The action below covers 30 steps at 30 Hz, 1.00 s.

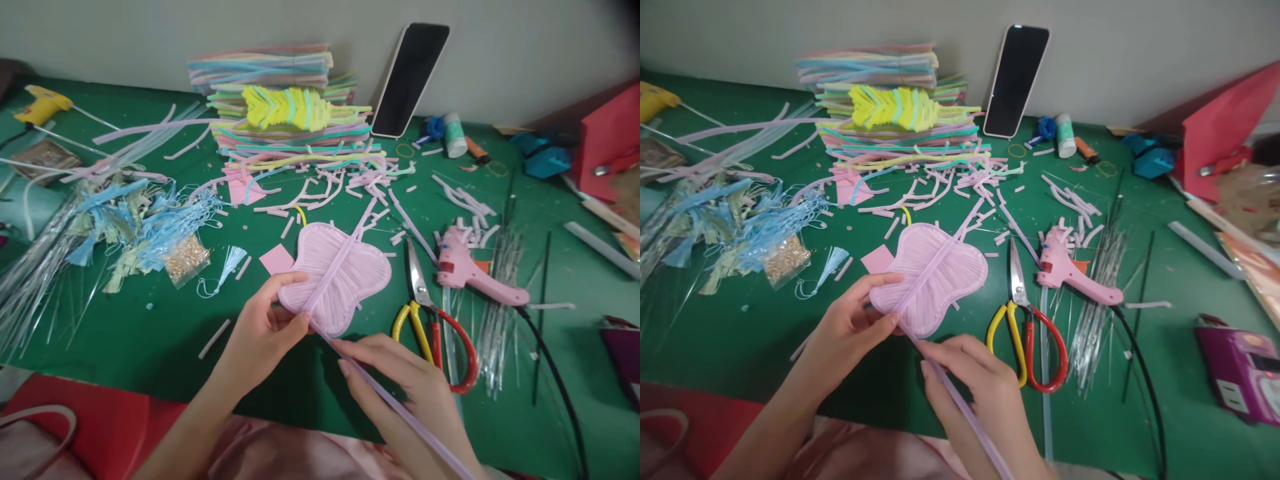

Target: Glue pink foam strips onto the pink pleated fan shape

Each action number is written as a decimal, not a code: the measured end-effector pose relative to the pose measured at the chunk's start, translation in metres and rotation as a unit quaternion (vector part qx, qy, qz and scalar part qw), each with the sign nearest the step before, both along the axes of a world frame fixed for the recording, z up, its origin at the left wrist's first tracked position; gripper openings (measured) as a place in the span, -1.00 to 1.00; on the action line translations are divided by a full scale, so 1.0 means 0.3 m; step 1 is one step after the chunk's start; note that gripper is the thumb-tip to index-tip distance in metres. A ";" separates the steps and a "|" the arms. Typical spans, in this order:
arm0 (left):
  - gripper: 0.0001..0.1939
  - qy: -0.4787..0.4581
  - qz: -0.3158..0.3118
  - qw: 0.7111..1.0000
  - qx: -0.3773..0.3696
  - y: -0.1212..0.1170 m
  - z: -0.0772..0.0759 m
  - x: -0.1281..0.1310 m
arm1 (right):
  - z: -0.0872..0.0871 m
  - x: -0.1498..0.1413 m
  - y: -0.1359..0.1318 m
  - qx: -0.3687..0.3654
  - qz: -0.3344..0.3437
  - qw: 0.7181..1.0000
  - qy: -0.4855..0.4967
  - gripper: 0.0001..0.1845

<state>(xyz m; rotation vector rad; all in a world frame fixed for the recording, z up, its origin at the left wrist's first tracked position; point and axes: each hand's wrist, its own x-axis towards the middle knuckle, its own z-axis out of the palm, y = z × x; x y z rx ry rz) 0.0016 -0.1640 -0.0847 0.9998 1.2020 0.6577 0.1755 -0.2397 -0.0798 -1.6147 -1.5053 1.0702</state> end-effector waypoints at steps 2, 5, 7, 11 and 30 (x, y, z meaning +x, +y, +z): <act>-0.56 0.004 -0.003 1.000 -0.002 0.001 0.004 -0.002 | -0.010 0.007 0.007 0.048 0.037 0.998 -0.023 -0.77; -0.54 0.020 -0.004 1.000 0.000 0.001 0.014 -0.008 | -0.021 0.021 0.026 0.111 0.087 0.988 -0.064 -0.73; -0.54 0.028 -0.007 1.000 0.001 0.001 0.020 -0.015 | -0.024 0.031 0.043 0.140 0.119 0.979 -0.091 -0.72; -0.55 0.037 -0.019 0.999 0.004 0.002 0.030 -0.036 | -0.006 0.043 0.088 0.192 0.182 0.954 -0.138 -0.72; -0.54 0.004 -0.082 0.996 -0.039 0.080 0.002 -0.197 | -0.004 -0.063 0.221 0.354 0.328 0.852 -0.205 -0.84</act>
